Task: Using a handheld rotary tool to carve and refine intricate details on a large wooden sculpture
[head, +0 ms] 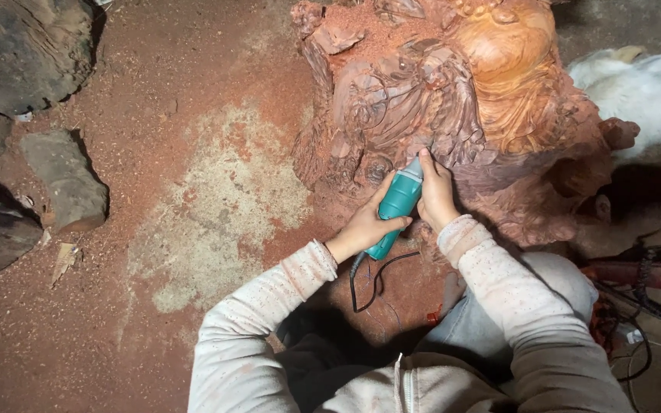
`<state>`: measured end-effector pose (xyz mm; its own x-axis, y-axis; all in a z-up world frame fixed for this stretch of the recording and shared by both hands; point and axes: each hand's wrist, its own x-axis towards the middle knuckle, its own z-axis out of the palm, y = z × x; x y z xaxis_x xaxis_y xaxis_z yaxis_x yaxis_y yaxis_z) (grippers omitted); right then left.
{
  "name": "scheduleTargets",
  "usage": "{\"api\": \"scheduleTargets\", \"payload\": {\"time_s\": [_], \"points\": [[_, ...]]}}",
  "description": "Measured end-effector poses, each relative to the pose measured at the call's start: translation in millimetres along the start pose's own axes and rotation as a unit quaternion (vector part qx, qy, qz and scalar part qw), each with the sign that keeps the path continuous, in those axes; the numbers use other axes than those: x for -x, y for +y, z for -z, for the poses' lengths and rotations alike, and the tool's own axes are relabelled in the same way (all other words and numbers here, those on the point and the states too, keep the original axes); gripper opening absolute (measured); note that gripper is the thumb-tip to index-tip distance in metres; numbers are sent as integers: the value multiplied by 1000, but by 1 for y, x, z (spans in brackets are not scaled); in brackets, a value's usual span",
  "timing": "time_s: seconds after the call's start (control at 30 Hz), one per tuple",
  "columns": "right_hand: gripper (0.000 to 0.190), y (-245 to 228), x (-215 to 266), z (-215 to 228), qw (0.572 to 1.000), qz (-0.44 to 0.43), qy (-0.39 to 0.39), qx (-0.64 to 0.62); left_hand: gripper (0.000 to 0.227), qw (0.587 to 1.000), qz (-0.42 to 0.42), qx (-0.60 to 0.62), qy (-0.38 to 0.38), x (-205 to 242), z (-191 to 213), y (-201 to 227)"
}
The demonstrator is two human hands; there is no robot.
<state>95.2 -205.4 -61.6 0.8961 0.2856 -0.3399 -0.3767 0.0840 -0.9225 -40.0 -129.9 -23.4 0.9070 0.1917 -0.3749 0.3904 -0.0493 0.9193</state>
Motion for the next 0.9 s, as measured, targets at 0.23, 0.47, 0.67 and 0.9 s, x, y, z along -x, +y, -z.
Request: {"api": "scheduleTargets", "payload": {"time_s": [0.23, 0.47, 0.67, 0.9], "points": [[32, -6, 4, 1, 1000, 8, 7, 11, 101, 999, 20, 26, -12, 0, -1, 8], [31, 22, 5, 24, 1000, -14, -9, 11, 105, 996, 79, 30, -14, 26, -12, 25], [34, 30, -2, 21, 999, -6, -41, -18, 103, 997, 72, 18, 4, 28, -8, 29], [34, 37, -13, 14, 998, -2, -44, -50, 110, 997, 73, 6, -1, 5, 0, 17]]}}
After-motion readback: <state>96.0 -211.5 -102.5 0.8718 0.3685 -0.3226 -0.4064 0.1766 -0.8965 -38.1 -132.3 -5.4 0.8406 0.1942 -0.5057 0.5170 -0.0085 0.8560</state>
